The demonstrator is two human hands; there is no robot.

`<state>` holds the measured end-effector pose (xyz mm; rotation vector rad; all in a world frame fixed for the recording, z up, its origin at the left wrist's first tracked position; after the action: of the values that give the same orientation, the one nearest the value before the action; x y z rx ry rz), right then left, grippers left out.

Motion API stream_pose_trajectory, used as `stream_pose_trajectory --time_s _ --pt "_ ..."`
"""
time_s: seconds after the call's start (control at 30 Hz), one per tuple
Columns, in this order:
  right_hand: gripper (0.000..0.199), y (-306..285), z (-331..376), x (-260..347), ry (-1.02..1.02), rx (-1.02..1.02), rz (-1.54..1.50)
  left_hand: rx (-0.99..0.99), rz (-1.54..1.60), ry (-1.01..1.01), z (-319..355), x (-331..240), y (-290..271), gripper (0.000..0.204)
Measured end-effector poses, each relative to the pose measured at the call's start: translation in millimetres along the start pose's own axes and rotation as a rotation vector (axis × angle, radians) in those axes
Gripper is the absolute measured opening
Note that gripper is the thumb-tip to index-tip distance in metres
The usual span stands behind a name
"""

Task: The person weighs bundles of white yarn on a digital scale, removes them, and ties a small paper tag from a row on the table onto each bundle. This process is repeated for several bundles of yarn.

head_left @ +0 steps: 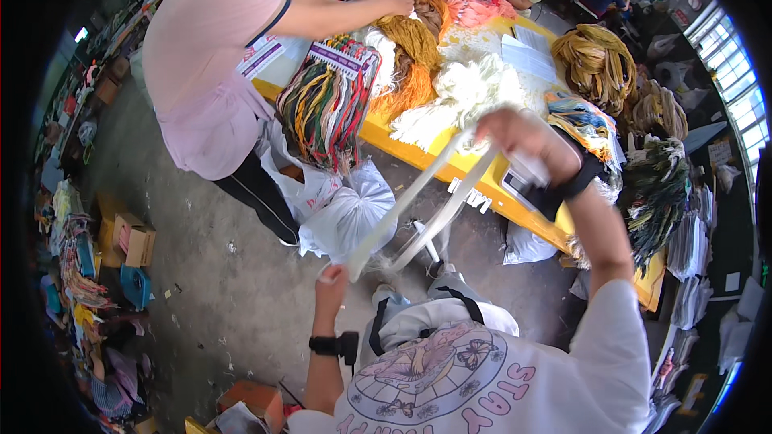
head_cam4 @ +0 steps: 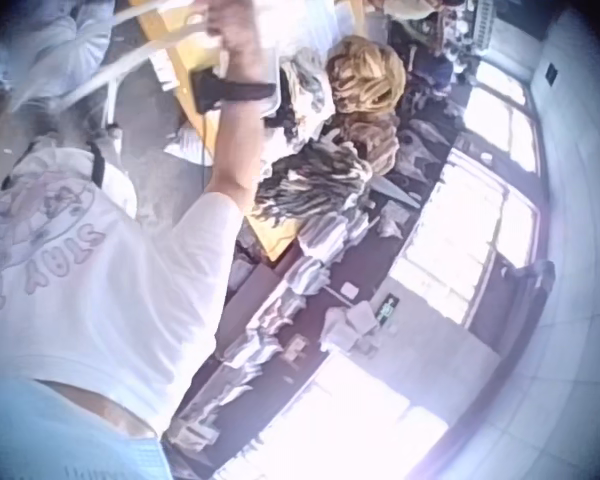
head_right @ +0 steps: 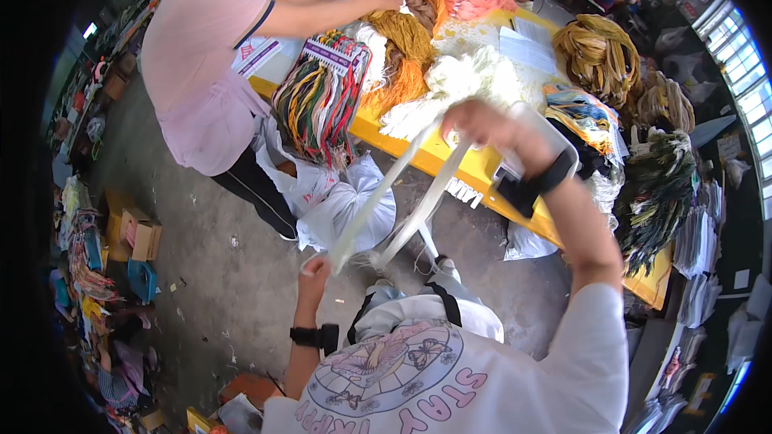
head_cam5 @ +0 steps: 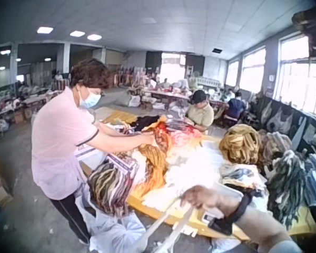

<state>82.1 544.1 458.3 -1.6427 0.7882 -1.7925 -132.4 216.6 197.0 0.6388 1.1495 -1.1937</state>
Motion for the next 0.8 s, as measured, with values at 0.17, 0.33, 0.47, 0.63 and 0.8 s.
stream_pose_trajectory --time_s 0.17,0.33,0.47,0.63,0.8 --pt "0.021 -223 81 -53 0.539 -0.870 -0.219 -0.156 0.845 -0.593 104 193 -30 0.032" --pt "0.029 -308 88 -9 0.402 -1.313 0.108 -0.596 0.684 -0.931 291 332 -30 0.023" --pt "0.032 -303 91 -27 0.335 -1.441 0.282 -0.629 0.743 -1.062 318 317 -7 0.022" --pt "0.026 -176 41 -125 0.632 -0.932 0.584 -0.517 0.941 -0.790 257 295 19 0.021" --pt "0.037 54 51 -176 0.784 -0.356 0.109 -0.103 1.478 -0.299 78 114 90 0.023"
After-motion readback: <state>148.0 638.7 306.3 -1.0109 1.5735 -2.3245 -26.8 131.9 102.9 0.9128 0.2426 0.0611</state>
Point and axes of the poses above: each hand's wrist, its own z-axis away from the middle knuckle, its own y-axis out of the palm, x = y × z, the point moved 4 cm from there along -z, towards the middle knuckle, and after that the axes turned 13 degrees about x, right-handed, at the moved point
